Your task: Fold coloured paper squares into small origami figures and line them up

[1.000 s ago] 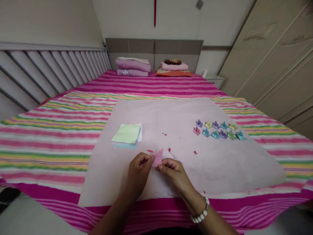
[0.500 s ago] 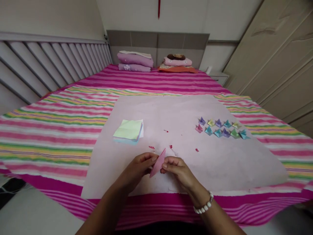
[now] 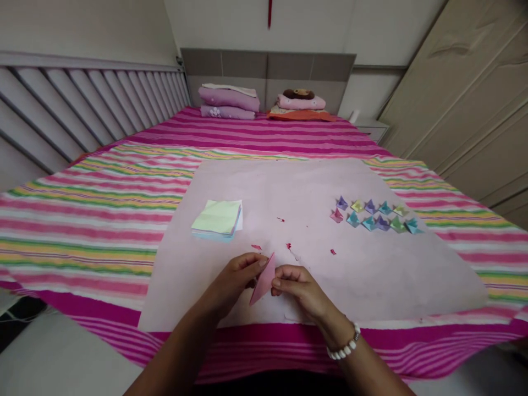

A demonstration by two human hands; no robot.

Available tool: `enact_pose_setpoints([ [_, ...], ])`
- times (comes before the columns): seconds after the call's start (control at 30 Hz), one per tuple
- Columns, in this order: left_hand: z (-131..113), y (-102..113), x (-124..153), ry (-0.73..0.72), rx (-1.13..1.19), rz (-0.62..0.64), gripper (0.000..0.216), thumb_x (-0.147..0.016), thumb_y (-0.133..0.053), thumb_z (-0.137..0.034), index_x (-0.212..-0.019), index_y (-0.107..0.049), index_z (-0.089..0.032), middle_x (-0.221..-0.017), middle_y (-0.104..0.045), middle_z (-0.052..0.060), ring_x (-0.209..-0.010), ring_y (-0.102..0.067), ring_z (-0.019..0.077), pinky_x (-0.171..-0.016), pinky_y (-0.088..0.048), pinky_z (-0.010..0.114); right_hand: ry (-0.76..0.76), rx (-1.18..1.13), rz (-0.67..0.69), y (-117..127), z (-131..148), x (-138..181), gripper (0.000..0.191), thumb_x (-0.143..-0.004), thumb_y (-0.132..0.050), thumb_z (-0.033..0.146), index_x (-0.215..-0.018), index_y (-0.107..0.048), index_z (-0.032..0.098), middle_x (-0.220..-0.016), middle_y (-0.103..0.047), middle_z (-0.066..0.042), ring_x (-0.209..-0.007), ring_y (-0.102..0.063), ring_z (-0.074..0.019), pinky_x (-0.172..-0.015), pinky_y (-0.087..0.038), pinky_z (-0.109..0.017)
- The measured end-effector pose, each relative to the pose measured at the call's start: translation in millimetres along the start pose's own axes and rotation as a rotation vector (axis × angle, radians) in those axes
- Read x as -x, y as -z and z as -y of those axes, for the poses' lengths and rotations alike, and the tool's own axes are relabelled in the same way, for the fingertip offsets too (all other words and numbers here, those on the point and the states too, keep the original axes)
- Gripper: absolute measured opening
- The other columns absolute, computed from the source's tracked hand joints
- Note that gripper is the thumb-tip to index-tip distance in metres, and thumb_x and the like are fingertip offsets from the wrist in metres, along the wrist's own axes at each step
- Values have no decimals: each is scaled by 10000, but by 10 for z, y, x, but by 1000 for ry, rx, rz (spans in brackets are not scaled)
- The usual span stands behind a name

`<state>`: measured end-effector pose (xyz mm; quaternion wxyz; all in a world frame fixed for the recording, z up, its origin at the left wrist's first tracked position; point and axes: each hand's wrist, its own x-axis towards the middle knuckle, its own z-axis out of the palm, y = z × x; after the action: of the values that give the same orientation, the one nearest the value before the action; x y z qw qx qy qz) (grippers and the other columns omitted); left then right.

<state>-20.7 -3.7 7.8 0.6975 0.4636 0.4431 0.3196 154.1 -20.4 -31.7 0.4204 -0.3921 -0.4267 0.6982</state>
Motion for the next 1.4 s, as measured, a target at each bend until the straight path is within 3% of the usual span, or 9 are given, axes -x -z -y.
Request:
enact_pose_setpoints([
  [0.27,9,-5,2,15,38,-3,296,-835,-588,-447,-753,-622,-165,-670,-571,-24,-610,-500,111,-597,-375,234,3,-14,-6,13,19,8,201,-653,-781,335,-623,-679,165,-570,-630,4,-555,-521,-119,-613,-400,-269],
  [0.43,-16,13,39,9,-26,0,229,-782,-640,-354,-899,-680,-162,-729,-633,-1,-653,-530,125,-609,-372,244,10,-27,-49,9,40,2,177,-659,-765,314,-638,-679,161,-559,-617,7,-545,-496,-115,-594,-387,-261],
  [0.57,-4,16,34,-4,-29,45,222,-736,-667,-298,-894,-672,-142,-693,-635,5,-631,-529,117,-571,-354,229,7,-43,-74,0,36,-22,170,-664,-755,298,-625,-662,161,-549,-605,13,-518,-480,-102,-553,-366,-245],
  [0.83,68,-110,-80,-109,-165,-116,144,-688,-602,-243,-806,-601,-160,-640,-604,-16,-550,-526,119,-506,-377,224,80,-52,-200,-58,6,-121,225,-650,-775,300,-800,-686,158,-556,-600,39,-450,-479,-78,-485,-355,-222],
  [1.0,145,-166,-76,-239,-515,-369,70,-747,-504,-196,-696,-552,-189,-585,-534,-41,-548,-474,119,-530,-352,229,119,-116,-275,-113,-21,-129,412,-675,-787,394,-1003,-649,185,-644,-659,22,-561,-601,-131,-621,-488,-290],
  [1.1,156,-178,-64,-301,-703,-413,93,-774,-498,-189,-696,-550,-193,-560,-493,-53,-527,-422,114,-523,-317,228,138,-42,-250,-155,-13,-103,390,-688,-775,439,-973,-685,188,-814,-705,-34,-712,-646,-171,-708,-513,-326],
  [1.23,136,-183,-61,-354,-749,-387,92,-777,-493,-169,-733,-572,-185,-599,-526,-41,-550,-439,118,-546,-333,232,200,146,-233,-196,9,-82,350,-721,-751,414,-996,-704,204,-955,-712,-75,-818,-651,-214,-744,-519,-363],
  [1.33,134,-174,-53,-346,-709,-385,107,-796,-489,-191,-736,-578,-181,-616,-543,-32,-568,-461,123,-559,-347,234,286,301,-284,-194,20,-83,289,-767,-701,401,-988,-712,214,-1045,-680,-88,-824,-637,-215,-750,-511,-381],
  [1.4,144,-161,-44,-321,-664,-379,102,-793,-507,-204,-722,-575,-179,-615,-549,-29,-575,-472,126,-559,-355,234,366,417,-376,-181,20,-79,315,-719,-747,377,-991,-710,224,-1088,-633,-87,-851,-609,-215,-766,-502,-378],
])
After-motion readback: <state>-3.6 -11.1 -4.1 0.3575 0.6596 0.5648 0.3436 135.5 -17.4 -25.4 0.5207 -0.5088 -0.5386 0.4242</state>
